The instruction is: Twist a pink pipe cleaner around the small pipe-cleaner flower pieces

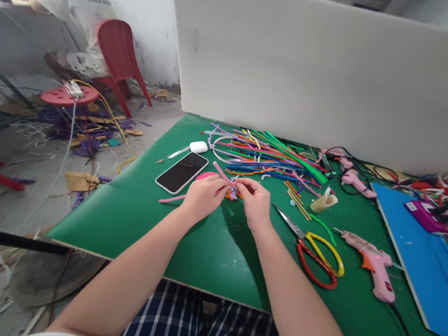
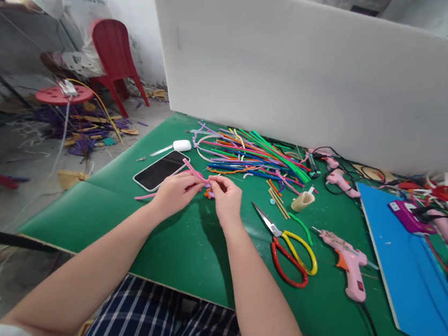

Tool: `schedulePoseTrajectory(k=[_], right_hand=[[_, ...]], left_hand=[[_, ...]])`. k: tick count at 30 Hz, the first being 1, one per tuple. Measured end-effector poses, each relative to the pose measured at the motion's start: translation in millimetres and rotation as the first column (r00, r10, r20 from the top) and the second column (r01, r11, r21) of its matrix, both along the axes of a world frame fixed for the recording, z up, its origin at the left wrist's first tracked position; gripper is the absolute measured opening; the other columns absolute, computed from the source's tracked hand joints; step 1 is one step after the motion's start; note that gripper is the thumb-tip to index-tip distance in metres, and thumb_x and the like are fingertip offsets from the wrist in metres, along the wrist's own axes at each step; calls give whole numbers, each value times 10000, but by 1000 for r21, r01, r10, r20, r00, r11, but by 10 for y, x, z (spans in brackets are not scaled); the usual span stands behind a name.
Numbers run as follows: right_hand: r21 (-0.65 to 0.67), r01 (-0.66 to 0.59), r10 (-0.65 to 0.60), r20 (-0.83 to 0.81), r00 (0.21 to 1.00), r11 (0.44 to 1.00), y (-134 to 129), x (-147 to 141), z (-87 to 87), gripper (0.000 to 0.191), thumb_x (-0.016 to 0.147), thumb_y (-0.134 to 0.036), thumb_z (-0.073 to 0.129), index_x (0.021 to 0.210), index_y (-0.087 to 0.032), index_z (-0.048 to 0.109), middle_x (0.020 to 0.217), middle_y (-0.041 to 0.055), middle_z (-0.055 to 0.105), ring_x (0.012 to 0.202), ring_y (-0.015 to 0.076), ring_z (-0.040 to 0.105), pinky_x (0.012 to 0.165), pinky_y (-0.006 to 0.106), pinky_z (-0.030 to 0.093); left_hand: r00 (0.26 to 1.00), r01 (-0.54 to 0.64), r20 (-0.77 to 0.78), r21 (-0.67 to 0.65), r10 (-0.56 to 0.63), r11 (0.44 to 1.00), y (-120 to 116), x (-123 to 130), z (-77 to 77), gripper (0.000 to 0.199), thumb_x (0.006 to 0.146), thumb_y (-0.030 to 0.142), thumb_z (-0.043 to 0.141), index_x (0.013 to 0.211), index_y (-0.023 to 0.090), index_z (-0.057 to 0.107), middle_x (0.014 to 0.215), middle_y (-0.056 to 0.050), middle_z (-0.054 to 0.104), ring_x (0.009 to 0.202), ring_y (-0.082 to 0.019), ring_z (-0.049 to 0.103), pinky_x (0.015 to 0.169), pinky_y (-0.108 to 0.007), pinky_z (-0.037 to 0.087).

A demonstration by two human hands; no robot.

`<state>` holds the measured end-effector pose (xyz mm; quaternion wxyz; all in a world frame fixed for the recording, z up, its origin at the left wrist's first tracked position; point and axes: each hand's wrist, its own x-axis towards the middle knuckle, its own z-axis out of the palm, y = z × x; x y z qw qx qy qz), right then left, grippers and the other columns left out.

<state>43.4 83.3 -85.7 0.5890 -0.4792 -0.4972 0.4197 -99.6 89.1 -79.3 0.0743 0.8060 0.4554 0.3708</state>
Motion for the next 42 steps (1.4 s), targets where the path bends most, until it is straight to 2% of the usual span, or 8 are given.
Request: schedulePoseTrajectory(k=[6,9,13,17,24,29,36,42], right_hand=[[-71,-28,22,-81,996,997,8,-23,-25,191,662,-299,642,799,-174,686,714,17,678,605,126,592,595,276,494],[-102,-24,11,-133,991,994,-3,-46,-18,206,654,-311,657,800,-170,690,723,23,680,596,119,582,592,273,488],[-99,-37,24,-130,991,994,-22,-56,5,187,654,-296,660,788,-172,699,687,18,675,580,116,577,591,274,487],[-55,-44,42,-38,998,998,-36,-37,25,198,672,-311,646,811,-183,704,708,19,685,607,130,592,616,288,499],[26,-51,48,100,994,998,-66,-30,32,217,721,-324,618,885,-211,704,818,23,698,726,159,626,679,298,515],[126,-3,-21,194,981,992,-99,-38,42,210,723,-308,632,914,-249,698,886,20,681,809,174,627,753,316,516],[314,-8,-125,399,908,949,-98,12,4,155,792,-312,579,872,-294,710,873,17,680,847,180,618,817,327,487],[385,-40,-161,475,865,922,-80,47,-4,173,817,-312,552,876,-279,711,856,29,684,834,185,612,804,321,477]], left_hand=[[998,-27,-63,4,27,1000,1,-2,-8,194,832,229,486,868,199,674,881,-44,693,795,-179,632,657,-268,466],[1000,-4,-4,-11,4,1000,2,20,-14,191,842,240,484,887,201,666,862,-46,690,778,-165,622,676,-264,460],[995,-8,100,-54,13,998,3,40,-4,167,828,250,519,783,189,668,769,-32,678,716,-147,603,662,-248,448],[983,-5,180,-114,25,994,10,36,12,195,822,280,522,711,189,655,716,-11,655,649,-127,577,614,-231,432],[944,49,329,-264,42,963,24,18,35,285,824,386,491,742,172,661,666,-11,633,604,-121,541,563,-228,419],[892,134,451,-343,38,930,19,34,40,296,807,417,509,793,166,665,673,-15,626,601,-119,529,552,-225,419],[889,193,458,-334,-20,923,8,47,34,294,826,402,479,783,159,638,678,-19,611,612,-119,532,553,-218,430],[917,132,399,-307,2,943,-3,44,38,248,807,352,497,745,156,634,666,-18,608,599,-117,519,539,-216,417]])
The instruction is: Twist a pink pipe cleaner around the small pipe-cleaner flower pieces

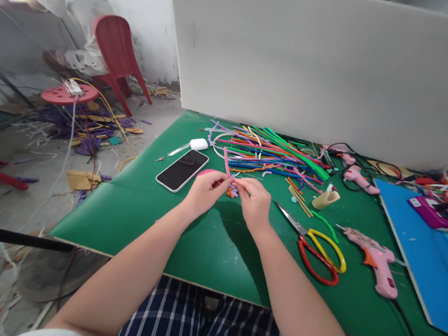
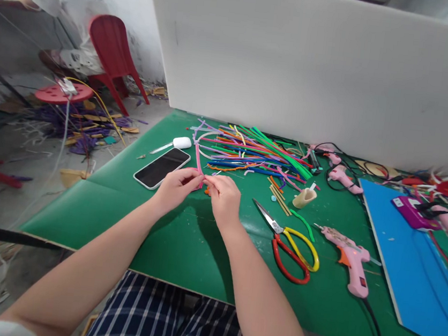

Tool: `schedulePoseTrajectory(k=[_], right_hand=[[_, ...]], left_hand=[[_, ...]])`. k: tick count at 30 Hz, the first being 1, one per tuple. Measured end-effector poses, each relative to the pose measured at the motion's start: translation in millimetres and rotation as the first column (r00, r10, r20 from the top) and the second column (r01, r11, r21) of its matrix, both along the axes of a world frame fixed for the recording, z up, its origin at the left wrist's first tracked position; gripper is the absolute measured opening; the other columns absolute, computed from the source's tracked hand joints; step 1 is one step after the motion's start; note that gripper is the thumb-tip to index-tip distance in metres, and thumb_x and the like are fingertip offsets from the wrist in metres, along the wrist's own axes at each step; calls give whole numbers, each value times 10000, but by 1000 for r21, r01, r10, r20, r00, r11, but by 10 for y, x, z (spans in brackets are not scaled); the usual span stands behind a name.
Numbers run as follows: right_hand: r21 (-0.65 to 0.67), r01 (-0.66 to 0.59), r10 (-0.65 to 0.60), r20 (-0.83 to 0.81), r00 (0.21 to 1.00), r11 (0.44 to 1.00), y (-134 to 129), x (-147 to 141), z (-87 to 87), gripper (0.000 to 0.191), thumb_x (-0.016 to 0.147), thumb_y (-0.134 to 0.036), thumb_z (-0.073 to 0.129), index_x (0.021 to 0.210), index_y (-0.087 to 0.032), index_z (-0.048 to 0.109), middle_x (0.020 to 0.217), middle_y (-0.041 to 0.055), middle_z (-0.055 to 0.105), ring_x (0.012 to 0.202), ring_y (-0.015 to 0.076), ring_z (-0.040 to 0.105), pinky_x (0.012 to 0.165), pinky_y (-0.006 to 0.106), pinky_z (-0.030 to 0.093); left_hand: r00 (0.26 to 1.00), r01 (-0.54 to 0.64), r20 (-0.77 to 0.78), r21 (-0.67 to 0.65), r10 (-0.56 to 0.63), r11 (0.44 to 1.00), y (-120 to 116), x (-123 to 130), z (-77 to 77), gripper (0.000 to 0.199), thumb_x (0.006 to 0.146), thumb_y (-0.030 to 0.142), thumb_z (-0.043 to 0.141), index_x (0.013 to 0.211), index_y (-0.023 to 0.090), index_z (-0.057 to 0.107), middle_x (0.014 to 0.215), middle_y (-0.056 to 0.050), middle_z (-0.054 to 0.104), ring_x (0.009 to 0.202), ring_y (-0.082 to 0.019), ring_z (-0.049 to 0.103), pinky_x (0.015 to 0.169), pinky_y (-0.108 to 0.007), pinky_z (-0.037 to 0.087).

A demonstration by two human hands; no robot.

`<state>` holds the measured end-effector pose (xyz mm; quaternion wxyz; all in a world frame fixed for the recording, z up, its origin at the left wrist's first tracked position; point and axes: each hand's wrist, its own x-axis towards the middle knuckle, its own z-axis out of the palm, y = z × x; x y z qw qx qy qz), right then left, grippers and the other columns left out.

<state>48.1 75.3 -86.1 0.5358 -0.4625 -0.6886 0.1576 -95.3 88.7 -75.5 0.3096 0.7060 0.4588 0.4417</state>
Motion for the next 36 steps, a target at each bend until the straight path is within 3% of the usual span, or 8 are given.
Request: schedulePoseTrajectory(k=[7,14,17,22,30,36], right_hand=[[6,-18,17,52,998,1000,7,6,8,170,822,-307,544,849,-266,707,842,33,685,825,186,602,807,333,467],[-245,-151,81,-275,958,958,2,-59,58,199,725,-345,635,869,-222,694,889,37,669,787,175,626,699,300,520],[-295,-146,39,-340,940,944,1,-71,77,184,723,-344,624,811,-197,690,826,28,677,734,158,625,662,280,518],[-261,-111,29,-299,954,959,-2,-74,58,185,742,-361,601,778,-195,674,787,21,664,691,148,619,638,272,510],[-121,-85,79,-59,995,989,-11,-31,62,149,807,-293,533,775,-200,645,778,24,614,692,135,588,665,265,491],[-280,-165,89,-266,960,946,18,-45,47,173,773,-323,576,837,-183,655,832,33,650,681,135,607,620,257,510]], left_hand=[[999,-29,-38,-7,29,1000,4,0,8,277,808,378,496,767,156,657,658,-21,628,590,-121,540,541,-226,415],[988,-141,-42,149,149,979,18,-18,-4,230,812,340,506,751,170,648,648,-3,602,565,-101,503,535,-219,397],[983,-139,-90,224,163,965,18,-24,-13,219,816,326,507,735,172,640,623,4,574,563,-99,483,543,-218,389],[983,-102,-130,222,133,970,11,-27,-12,226,822,319,491,728,174,637,657,-12,602,614,-116,515,579,-229,403],[985,-64,-150,124,83,990,8,-25,20,253,823,327,486,711,162,643,658,-13,614,592,-115,509,568,-235,387],[977,-53,-194,185,90,981,22,-36,-8,258,847,336,457,750,173,632,691,-18,612,650,-124,522,599,-232,387]])
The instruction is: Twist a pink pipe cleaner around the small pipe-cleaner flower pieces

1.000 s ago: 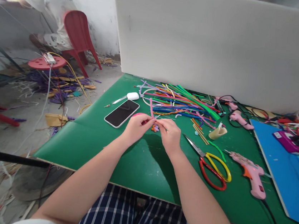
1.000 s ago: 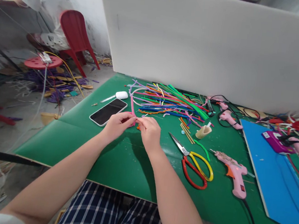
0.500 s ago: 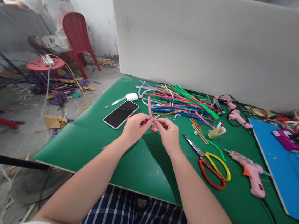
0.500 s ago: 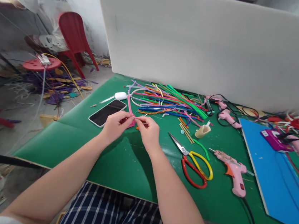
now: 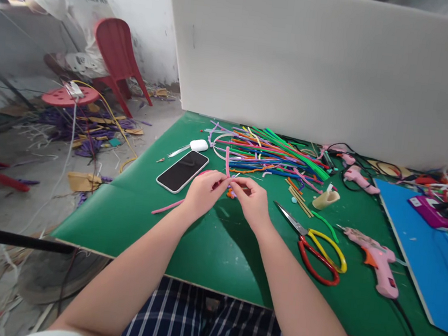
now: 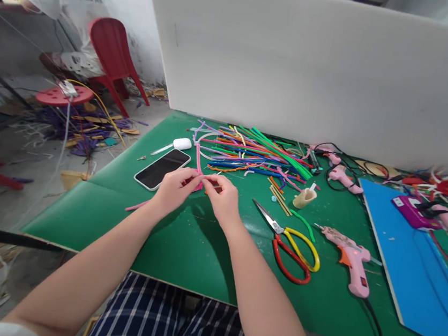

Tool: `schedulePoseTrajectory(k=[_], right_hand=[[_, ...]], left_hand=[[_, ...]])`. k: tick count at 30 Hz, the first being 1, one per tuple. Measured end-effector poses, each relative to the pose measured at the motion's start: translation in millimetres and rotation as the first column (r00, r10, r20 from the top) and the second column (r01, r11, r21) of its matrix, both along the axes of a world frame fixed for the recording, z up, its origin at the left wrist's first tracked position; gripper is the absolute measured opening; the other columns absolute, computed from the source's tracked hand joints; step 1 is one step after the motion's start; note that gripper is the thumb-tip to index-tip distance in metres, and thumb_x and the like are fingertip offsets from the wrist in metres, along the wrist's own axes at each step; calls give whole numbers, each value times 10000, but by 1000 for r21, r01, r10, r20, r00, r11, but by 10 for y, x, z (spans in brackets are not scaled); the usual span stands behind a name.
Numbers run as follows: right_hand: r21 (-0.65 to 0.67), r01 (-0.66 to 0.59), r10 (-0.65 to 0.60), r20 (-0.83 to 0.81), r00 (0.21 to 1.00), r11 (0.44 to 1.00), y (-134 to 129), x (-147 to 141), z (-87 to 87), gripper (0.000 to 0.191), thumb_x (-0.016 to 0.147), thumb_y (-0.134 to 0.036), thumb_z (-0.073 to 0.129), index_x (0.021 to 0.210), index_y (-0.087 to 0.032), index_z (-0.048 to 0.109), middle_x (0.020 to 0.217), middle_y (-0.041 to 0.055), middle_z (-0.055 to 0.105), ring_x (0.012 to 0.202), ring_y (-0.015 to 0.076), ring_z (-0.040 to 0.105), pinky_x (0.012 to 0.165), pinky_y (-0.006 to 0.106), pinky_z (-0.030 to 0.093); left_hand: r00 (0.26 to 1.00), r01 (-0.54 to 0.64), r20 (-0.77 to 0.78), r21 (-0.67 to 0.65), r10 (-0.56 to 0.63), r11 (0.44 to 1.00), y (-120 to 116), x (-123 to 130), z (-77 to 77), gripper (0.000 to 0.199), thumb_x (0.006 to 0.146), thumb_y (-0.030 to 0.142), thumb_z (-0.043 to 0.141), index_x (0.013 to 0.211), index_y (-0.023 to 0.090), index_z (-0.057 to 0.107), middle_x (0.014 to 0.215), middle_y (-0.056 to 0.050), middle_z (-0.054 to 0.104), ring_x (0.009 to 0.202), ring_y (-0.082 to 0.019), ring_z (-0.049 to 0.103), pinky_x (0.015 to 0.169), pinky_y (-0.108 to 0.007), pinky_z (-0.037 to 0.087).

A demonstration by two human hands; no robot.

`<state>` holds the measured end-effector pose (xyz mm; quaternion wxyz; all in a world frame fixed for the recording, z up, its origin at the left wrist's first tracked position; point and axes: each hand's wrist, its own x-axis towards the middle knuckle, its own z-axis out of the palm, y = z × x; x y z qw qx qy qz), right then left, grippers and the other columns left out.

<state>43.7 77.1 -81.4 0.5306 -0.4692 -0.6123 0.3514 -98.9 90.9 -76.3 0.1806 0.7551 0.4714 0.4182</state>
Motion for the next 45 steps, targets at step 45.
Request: schedulePoseTrajectory(k=[45], right_hand=[[411,76,-229,338,913,908,-22,49,-44,197,848,-316,515,892,-246,694,847,34,705,807,178,624,767,320,486]], left_hand=[[945,142,323,-271,-49,952,0,21,16,263,741,387,566,749,145,667,714,-36,655,605,-128,550,562,-244,448]])
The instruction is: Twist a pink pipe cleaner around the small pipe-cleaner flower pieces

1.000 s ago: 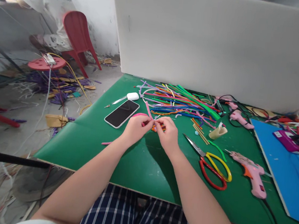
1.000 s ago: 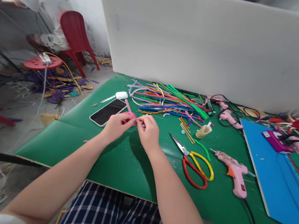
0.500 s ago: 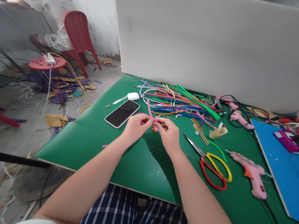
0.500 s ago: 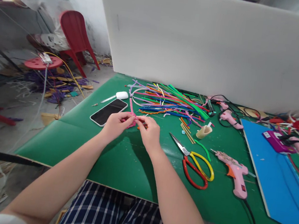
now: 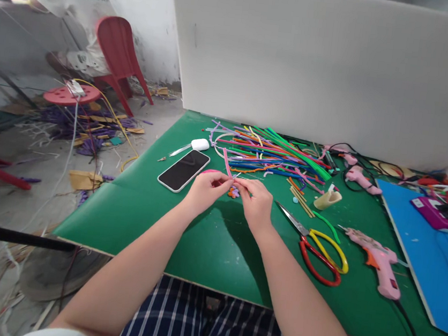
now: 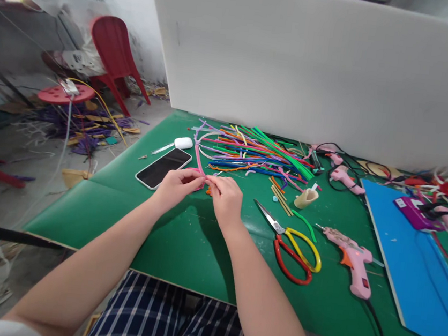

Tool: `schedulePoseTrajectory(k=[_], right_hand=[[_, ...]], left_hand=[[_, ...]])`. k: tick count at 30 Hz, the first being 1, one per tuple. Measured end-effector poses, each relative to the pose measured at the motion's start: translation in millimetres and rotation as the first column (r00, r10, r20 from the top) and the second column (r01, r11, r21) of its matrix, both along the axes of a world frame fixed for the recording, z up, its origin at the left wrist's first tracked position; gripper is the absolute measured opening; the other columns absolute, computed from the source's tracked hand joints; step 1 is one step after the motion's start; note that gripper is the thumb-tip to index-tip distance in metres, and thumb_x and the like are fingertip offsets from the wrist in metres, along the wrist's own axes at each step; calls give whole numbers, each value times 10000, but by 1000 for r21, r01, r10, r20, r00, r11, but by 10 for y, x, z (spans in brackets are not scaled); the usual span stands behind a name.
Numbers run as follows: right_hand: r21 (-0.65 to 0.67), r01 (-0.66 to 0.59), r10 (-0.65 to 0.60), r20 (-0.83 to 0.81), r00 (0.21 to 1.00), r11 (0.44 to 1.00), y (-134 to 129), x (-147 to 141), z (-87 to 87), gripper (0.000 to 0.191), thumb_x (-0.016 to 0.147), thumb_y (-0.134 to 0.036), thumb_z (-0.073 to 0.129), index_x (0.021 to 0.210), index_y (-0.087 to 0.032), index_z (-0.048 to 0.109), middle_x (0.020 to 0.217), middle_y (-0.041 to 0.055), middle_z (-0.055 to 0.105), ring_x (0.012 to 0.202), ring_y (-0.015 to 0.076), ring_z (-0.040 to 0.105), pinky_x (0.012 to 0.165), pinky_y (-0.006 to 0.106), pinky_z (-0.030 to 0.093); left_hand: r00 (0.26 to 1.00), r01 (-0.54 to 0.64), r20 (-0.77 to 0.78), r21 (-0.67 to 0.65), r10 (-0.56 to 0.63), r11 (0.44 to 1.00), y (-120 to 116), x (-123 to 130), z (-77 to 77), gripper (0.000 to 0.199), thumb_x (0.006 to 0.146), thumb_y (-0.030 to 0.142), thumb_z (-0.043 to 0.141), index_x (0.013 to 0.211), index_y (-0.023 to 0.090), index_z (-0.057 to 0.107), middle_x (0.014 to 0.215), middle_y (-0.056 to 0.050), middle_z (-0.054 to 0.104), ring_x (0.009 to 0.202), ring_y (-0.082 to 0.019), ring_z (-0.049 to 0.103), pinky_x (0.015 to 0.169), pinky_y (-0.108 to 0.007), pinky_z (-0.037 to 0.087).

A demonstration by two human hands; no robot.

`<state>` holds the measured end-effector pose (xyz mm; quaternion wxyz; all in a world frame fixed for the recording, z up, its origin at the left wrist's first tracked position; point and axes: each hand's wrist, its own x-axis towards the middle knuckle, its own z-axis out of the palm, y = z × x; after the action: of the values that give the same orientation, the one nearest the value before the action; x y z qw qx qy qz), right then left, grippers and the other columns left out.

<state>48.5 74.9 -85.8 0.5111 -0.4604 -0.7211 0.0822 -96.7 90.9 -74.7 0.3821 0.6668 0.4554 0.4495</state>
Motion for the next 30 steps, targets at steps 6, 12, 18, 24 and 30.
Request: schedulePoseTrajectory(k=[6,12,18,24,30], right_hand=[[5,-13,12,54,998,1000,-2,26,9,213,859,-328,493,904,-262,690,850,32,706,805,189,614,775,344,477],[16,-26,25,38,999,1000,15,40,-2,240,863,-352,475,888,-251,692,837,47,701,790,198,601,765,355,472],[0,-12,12,52,999,1000,11,34,8,229,866,-343,475,886,-266,690,838,30,701,793,184,606,761,333,479],[-68,-76,71,-63,995,995,9,17,14,189,821,-311,552,952,-267,680,912,30,696,855,179,613,814,341,478],[-310,-148,28,-361,932,939,6,-11,65,188,777,-364,567,797,-219,683,797,21,688,730,161,631,681,294,517]], left_hand=[[995,35,91,-61,-30,997,-2,3,21,267,734,397,589,727,139,657,708,-38,639,610,-119,530,553,-234,433],[997,59,47,-25,-57,998,2,5,-4,276,753,410,565,754,144,637,735,-35,634,636,-125,540,589,-247,448],[997,41,60,-28,-39,999,5,7,-6,272,741,414,581,746,150,642,712,-21,625,611,-114,523,560,-237,428],[985,52,171,-113,-32,992,19,3,-8,280,719,433,613,740,154,635,619,4,583,529,-88,483,496,-218,382],[995,-6,103,-56,12,998,0,-10,12,271,727,422,607,732,151,609,618,3,580,538,-96,497,501,-218,399]])
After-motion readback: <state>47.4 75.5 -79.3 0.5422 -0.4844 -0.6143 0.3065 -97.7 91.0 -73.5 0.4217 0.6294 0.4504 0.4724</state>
